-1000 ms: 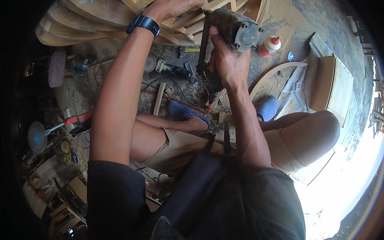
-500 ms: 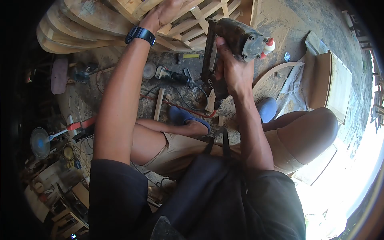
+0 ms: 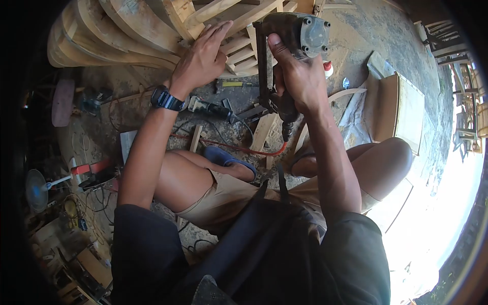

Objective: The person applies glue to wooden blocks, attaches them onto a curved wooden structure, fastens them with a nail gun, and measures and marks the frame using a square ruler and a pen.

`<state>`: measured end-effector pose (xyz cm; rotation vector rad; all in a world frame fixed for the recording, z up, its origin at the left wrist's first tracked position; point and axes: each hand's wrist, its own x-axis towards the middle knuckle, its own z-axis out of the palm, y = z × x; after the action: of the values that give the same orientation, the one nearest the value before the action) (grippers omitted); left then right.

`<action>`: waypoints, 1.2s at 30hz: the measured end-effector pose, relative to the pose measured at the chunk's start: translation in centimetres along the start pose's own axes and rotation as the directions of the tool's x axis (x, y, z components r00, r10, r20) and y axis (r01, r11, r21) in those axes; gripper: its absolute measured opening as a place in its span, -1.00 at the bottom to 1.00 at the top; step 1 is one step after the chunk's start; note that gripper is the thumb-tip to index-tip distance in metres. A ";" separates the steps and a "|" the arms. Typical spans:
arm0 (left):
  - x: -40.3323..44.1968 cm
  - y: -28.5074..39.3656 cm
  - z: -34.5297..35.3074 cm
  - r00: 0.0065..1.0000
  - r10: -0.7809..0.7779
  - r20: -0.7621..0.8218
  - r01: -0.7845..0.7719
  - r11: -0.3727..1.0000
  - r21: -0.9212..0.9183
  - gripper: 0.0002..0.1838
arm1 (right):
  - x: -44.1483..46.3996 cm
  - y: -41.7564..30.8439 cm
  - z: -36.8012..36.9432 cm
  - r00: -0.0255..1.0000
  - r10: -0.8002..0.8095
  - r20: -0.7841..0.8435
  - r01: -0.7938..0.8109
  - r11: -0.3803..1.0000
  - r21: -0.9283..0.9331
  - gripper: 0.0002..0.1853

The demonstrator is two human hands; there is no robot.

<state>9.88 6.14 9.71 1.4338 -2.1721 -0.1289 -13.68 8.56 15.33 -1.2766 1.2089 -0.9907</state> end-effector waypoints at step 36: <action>1.1 0.5 -1.9 0.983 -0.099 0.151 0.112 0.990 -0.082 -0.28 | -0.4 1.5 3.0 0.996 -0.062 -0.071 0.059 0.997 -0.046 -0.47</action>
<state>10.00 5.75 11.92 1.5308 -2.1752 -0.3776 -10.90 9.49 13.58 -1.3283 1.2603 -1.0671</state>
